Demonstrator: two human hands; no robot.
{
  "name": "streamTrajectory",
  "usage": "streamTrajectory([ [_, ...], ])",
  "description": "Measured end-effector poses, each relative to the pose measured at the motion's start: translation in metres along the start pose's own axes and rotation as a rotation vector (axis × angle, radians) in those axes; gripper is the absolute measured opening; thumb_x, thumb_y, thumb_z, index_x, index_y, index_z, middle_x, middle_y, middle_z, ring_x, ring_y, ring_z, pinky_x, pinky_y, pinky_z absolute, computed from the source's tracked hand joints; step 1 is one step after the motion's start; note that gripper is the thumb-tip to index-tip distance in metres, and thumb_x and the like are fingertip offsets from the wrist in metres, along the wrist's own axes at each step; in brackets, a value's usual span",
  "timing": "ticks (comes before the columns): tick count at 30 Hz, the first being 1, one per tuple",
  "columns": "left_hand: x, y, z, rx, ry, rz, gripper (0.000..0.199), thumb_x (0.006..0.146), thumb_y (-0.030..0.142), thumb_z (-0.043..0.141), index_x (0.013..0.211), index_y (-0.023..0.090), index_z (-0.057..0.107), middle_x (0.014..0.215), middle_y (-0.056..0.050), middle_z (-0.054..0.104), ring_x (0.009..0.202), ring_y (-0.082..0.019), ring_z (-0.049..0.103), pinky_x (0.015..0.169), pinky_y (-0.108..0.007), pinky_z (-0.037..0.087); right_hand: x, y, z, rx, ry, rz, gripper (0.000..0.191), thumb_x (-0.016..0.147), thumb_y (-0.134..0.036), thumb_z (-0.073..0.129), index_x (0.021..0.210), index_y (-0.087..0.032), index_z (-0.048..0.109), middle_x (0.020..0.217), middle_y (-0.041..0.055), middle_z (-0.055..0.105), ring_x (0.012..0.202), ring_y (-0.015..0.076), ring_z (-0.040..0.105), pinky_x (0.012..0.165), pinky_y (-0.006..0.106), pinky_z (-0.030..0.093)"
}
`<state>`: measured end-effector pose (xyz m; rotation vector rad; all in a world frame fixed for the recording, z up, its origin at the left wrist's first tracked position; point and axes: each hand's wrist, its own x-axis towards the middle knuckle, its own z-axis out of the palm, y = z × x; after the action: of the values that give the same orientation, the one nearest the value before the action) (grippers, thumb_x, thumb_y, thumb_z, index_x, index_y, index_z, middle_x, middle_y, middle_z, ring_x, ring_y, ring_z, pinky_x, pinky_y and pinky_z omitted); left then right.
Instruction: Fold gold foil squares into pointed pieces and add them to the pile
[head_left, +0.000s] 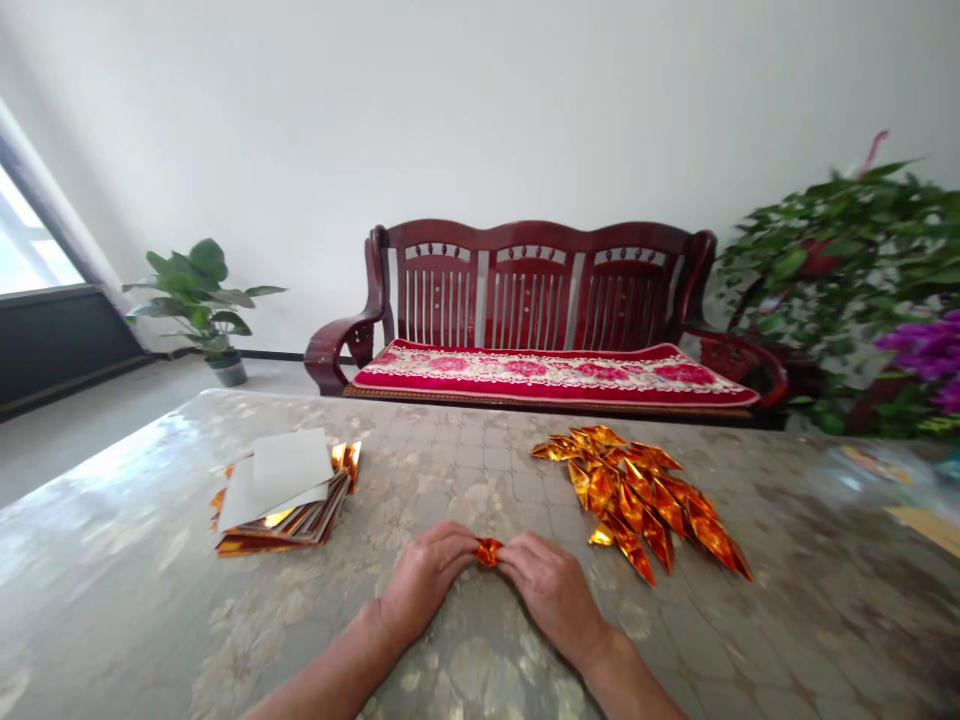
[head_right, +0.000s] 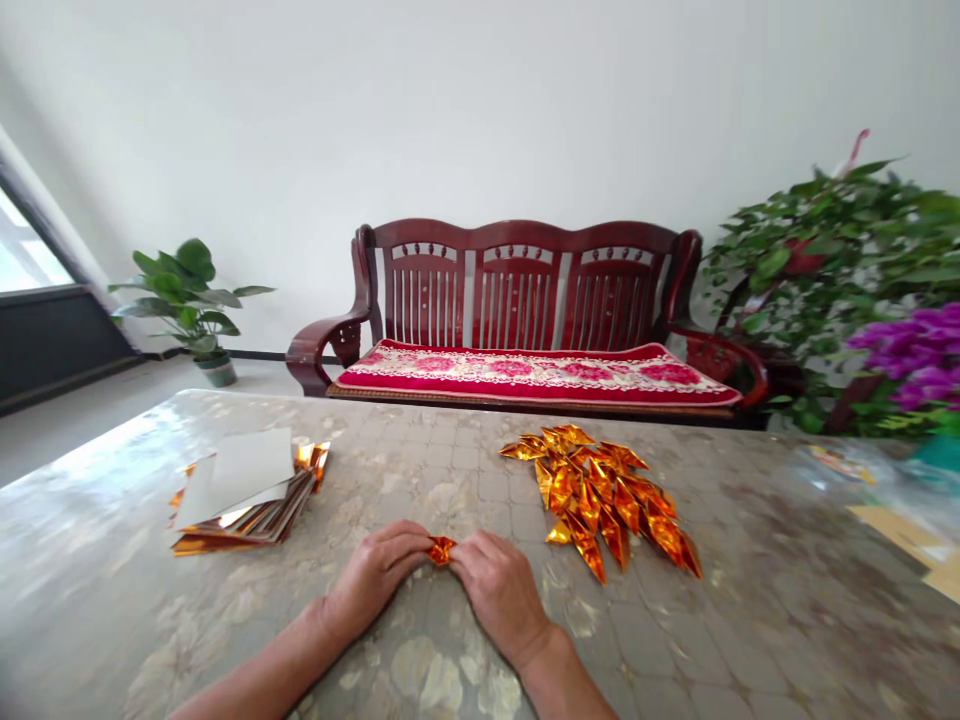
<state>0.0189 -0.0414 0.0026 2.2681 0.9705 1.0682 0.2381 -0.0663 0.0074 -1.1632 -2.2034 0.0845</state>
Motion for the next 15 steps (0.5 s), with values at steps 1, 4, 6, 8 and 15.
streamTrajectory([
  [1,0.001,0.0017,-0.0004,0.008,-0.009,0.001,0.019,0.098,0.027,0.056,0.1,0.023,0.074,0.097,-0.003,0.071,0.089,-0.013,0.068,0.083,-0.021,0.052,0.0004,0.0,-0.0002,0.008,0.002,0.003,0.017,0.099,-0.024,0.053,0.095,-0.023,0.07,0.085,0.0013,0.067,0.08,0.0162,0.064,0.072,0.026,0.047],
  [4,0.0044,0.0066,-0.0012,0.056,-0.033,0.015,0.019,0.098,0.028,0.056,0.097,0.024,0.075,0.095,-0.001,0.073,0.087,-0.013,0.068,0.082,-0.021,0.052,0.0017,-0.0002,-0.0009,0.048,0.011,0.01,0.017,0.099,-0.024,0.054,0.095,-0.022,0.07,0.087,0.0021,0.068,0.082,0.0164,0.065,0.074,0.026,0.05],
  [6,0.0061,0.0085,-0.0011,0.089,-0.038,0.03,0.02,0.098,0.029,0.056,0.097,0.024,0.075,0.094,0.0,0.074,0.087,-0.013,0.068,0.082,-0.022,0.052,0.0023,-0.0004,-0.0009,0.088,0.026,0.008,0.016,0.098,-0.022,0.054,0.098,-0.022,0.071,0.09,0.0026,0.069,0.084,0.0165,0.066,0.076,0.026,0.052],
  [8,0.0071,0.0089,-0.0002,0.108,-0.043,0.041,0.02,0.098,0.031,0.056,0.098,0.025,0.075,0.094,0.0,0.075,0.086,-0.013,0.068,0.081,-0.022,0.052,0.0026,-0.0007,-0.0006,0.132,0.039,0.001,0.016,0.098,-0.021,0.055,0.1,-0.022,0.071,0.093,0.0028,0.07,0.086,0.0164,0.067,0.079,0.026,0.053],
  [15,0.008,0.0106,0.0033,0.076,-0.023,0.061,0.023,0.1,0.031,0.052,0.103,0.025,0.074,0.103,-0.001,0.075,0.093,-0.013,0.069,0.087,-0.022,0.053,0.0035,-0.0029,0.0008,0.202,0.104,-0.032,0.016,0.097,-0.02,0.056,0.104,-0.023,0.07,0.1,0.0035,0.072,0.091,0.0158,0.069,0.082,0.027,0.056],
])
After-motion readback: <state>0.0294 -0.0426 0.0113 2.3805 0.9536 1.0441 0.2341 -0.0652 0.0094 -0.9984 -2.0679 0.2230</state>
